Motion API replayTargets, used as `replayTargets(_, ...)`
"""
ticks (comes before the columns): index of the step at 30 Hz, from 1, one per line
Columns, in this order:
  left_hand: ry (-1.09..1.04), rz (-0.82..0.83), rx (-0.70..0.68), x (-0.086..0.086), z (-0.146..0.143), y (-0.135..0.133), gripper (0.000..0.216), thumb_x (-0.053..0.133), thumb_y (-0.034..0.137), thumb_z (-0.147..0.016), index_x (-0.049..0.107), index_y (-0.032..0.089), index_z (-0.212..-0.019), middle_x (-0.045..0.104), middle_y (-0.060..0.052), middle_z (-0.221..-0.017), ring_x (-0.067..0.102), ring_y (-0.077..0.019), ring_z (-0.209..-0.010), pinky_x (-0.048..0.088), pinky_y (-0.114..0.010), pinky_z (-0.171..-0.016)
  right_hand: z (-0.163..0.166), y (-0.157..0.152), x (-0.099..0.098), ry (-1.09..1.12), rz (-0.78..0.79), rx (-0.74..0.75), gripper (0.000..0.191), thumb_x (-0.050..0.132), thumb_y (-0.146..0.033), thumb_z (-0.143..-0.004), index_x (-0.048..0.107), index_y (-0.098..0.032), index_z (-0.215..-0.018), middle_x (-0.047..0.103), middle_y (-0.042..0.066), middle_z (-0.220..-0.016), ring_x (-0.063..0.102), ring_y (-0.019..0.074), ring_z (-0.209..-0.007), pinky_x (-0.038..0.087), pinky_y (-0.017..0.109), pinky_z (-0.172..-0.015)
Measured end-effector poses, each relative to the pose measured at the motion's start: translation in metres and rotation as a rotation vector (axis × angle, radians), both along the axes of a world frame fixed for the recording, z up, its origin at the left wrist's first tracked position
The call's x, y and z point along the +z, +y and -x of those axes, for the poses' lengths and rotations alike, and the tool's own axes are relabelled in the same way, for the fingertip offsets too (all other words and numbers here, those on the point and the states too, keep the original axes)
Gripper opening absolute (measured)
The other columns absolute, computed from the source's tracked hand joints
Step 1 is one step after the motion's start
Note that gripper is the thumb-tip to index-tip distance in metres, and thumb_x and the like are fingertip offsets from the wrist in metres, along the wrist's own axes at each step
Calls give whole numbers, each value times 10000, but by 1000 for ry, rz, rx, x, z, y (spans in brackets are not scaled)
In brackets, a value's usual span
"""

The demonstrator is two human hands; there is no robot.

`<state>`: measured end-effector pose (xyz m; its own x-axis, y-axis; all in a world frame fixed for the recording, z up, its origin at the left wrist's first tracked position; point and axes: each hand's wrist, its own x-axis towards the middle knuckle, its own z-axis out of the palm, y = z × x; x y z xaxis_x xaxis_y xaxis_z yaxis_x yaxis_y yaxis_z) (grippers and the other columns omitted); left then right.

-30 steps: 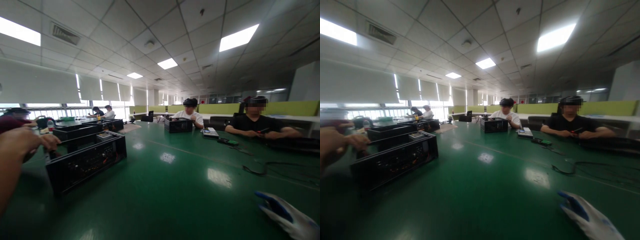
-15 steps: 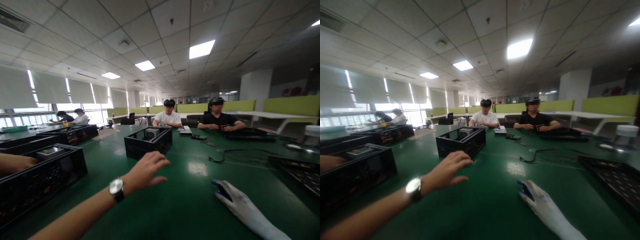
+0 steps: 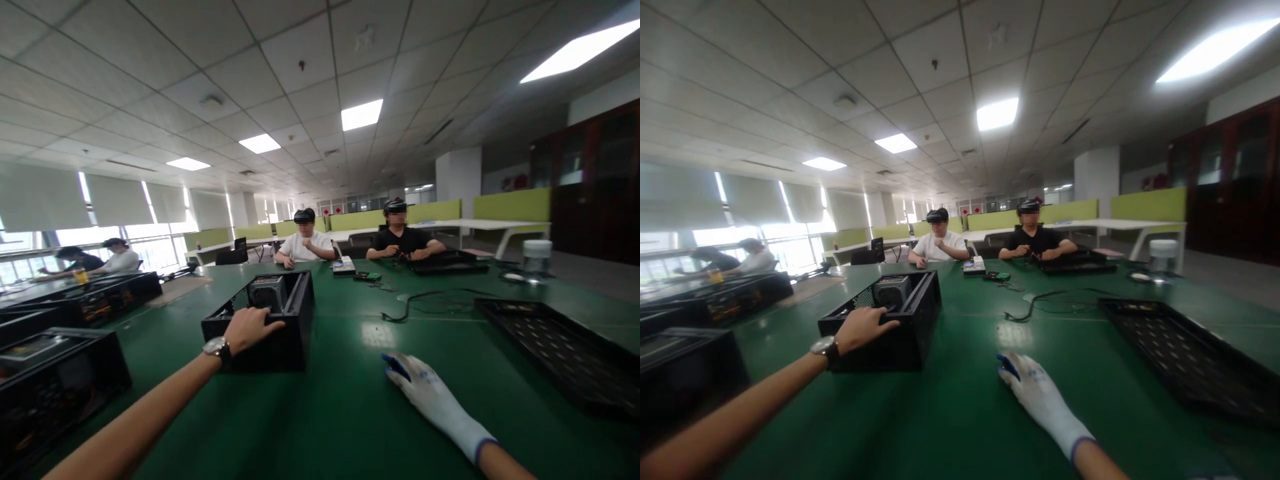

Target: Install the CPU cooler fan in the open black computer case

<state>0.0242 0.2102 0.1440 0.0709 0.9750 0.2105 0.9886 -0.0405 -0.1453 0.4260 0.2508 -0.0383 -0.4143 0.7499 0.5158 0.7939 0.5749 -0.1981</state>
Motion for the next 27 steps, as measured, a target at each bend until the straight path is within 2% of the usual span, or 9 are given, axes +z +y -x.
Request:
replayTargets(5, -161, 267, -259, 26, -63, -150, 606, 277, 698, -1002, 678, 246, -1047, 735, -64, -938, 712, -267, -852, 528, -376, -747, -4, -4, 8, -68, 8, -52, 484, 432, -122, -825, 768, -243, -1153, 668, 117, -1363, 647, 359, -1225, 520, 552, -1042)
replayTargets(8, -365, 418, -456, 47, -63, -211, 379, 363, 489, -1058, 632, 285, -1231, 725, -27, -1052, 705, -208, -935, 548, -323, -836, -7, -10, 12, 38, 53, -68, 386, 480, -240, -850, 770, -216, -1103, 684, 140, -1326, 659, 356, -1198, 508, 527, -1052)
replayTargets(9, -325, 393, -500, 49, -57, -221, 329, 485, 379, -1027, 573, 285, -1329, 703, -38, -1156, 683, -221, -1040, 538, -344, -928, -8, -14, 13, 88, 82, -67, 368, 498, -294, -858, 765, -209, -1096, 695, 145, -1302, 666, 350, -1182, 506, 513, -1053)
replayTargets(12, 83, 330, -662, 29, -29, -227, 786, 784, 189, -796, 410, 257, -1484, 560, -117, -1423, 557, -313, -1271, 478, -457, -1081, -12, -32, 14, 267, 202, -66, 452, 549, -459, -862, 717, -200, -1192, 738, 140, -1199, 712, 326, -1066, 550, 469, -978)
replayTargets(15, 443, 327, -770, -6, -6, -215, 853, 860, 279, -748, 414, 275, -1475, 551, -156, -1423, 597, -340, -1194, 563, -447, -917, -17, -59, 26, 431, 345, -64, 575, 636, -561, -802, 685, -224, -1265, 784, 89, -1040, 742, 298, -906, 592, 409, -824)
replayTargets(18, 594, 275, -770, -26, 0, -199, 534, 791, 273, -824, 572, 242, -1310, 657, -149, -1205, 664, -331, -1001, 580, -429, -762, -17, -97, 66, 490, 409, -65, 590, 690, -590, -749, 722, -232, -1218, 797, 69, -956, 741, 291, -829, 577, 380, -738)
replayTargets(21, 603, 264, -829, -18, -3, -192, 405, 796, 269, -804, 626, 216, -1167, 661, -123, -1081, 669, -312, -915, 590, -410, -729, -4, -144, 131, 484, 401, -6, 590, 729, -580, -742, 725, -230, -1217, 795, 80, -1019, 734, 286, -881, 562, 354, -751)
replayTargets(24, 508, 235, -859, 12, -6, -210, 703, 891, 320, -694, 544, 237, -1300, 604, -138, -1211, 662, -318, -980, 614, -424, -815, 30, -185, 195, 405, 418, 151, 529, 773, -506, -756, 722, -248, -1214, 783, 62, -1079, 726, 259, -937, 557, 311, -774)
replayTargets(27, 231, 190, -757, 49, -3, -256, 1050, 961, 301, -589, 382, 322, -1464, 448, -143, -1466, 592, -369, -1212, 583, -490, -980, 96, -202, 229, 182, 427, 357, 385, 805, -359, -752, 750, -231, -1111, 785, 24, -1004, 719, 219, -872, 540, 269, -725)
